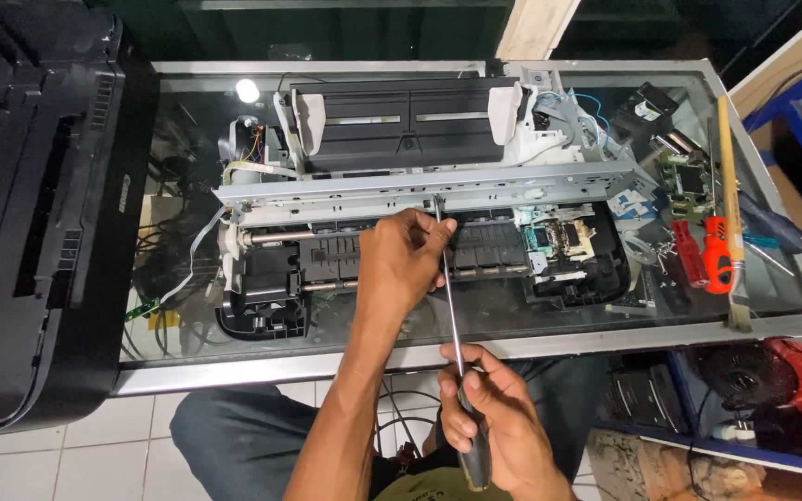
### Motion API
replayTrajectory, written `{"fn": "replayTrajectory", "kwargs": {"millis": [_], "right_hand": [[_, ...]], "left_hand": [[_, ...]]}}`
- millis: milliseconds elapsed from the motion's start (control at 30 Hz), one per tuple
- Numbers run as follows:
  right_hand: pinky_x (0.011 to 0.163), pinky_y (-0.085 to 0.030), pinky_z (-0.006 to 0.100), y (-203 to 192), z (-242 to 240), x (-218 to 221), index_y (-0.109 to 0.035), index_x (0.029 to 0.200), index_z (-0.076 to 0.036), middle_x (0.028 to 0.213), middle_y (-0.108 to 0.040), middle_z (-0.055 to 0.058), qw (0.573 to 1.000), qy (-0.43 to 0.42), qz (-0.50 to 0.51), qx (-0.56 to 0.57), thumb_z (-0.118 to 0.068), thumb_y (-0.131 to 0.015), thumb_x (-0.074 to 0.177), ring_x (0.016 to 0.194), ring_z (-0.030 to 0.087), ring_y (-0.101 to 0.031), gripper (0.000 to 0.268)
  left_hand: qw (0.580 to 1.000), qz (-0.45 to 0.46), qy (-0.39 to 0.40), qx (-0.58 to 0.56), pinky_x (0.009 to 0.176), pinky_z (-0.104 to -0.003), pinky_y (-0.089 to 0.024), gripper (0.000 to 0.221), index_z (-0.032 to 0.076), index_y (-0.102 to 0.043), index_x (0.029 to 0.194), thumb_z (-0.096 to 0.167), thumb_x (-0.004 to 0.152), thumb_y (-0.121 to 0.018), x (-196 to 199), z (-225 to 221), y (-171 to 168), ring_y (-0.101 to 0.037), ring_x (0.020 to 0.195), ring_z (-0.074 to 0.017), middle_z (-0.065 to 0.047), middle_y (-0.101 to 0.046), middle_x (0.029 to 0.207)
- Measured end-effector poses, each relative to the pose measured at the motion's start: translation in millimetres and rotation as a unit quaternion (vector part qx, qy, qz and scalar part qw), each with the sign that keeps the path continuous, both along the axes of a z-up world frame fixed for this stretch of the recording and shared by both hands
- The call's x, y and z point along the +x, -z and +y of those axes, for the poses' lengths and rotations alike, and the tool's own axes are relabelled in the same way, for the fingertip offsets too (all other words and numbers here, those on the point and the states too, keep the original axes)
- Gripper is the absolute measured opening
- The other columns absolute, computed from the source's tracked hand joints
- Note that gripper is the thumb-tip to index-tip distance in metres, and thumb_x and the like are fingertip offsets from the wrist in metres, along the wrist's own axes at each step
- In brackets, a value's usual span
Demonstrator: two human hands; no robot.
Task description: Using a screwdriver to remove screws from the internal chassis of a printer for disassembly.
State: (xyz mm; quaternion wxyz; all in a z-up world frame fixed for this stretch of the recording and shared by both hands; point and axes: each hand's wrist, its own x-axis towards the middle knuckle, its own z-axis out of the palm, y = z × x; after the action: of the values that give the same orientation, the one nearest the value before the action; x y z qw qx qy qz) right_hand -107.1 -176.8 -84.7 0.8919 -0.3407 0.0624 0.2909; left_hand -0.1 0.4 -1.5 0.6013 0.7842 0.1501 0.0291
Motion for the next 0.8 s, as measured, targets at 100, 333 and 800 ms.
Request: {"fn": "replayTrajectory", "kwargs": {"millis": [100, 333, 800], "right_hand": [[0.044, -0.043, 0.031, 1, -2, 3, -0.054, 0.135, 0.009, 0.089, -0.053, 0.018, 1.0, -0.004, -0.008, 0.0, -0.011, -0.066, 0.095, 0.051, 0.017, -0.044, 0.047], [0.043, -0.044, 0.032, -5, -2, 7, -0.056, 0.131, 0.012, 0.088, -0.062, 0.024, 0.997, -0.003, -0.06, -0.042, -0.006, -0.06, 0.099, 0.049, 0.018, -0.047, 0.038], [0.041, -0.049, 0.032, -21, -19, 19, -0.061, 0.112, 0.01, 0.072, -0.065, 0.021, 0.99, -0.043, -0.103, -0.085, -0.016, -0.059, 0.104, 0.044, 0.021, -0.053, 0.028]], "left_hand": [[1.0, -0.01, 0.002, 0.012, 0.039, -0.025, -0.049, 0.024, 0.01, -0.067, 0.085, 0.029, 0.099, -0.071, 0, 0, 1, -0.071, 0.043, -0.0138, 0.0, -0.069, 0.061], [0.999, -0.037, 0.016, 0.032, 0.037, -0.023, -0.047, 0.023, 0.009, -0.068, 0.087, 0.027, 0.102, -0.067, -3, 0, 3, -0.074, 0.045, -0.0147, 0.0, -0.066, 0.059], [0.982, -0.129, 0.08, 0.115, 0.039, -0.022, -0.043, 0.018, 0.013, -0.072, 0.084, 0.025, 0.098, -0.07, -5, -1, 15, -0.053, 0.043, -0.0073, 0.002, -0.071, 0.069]]}}
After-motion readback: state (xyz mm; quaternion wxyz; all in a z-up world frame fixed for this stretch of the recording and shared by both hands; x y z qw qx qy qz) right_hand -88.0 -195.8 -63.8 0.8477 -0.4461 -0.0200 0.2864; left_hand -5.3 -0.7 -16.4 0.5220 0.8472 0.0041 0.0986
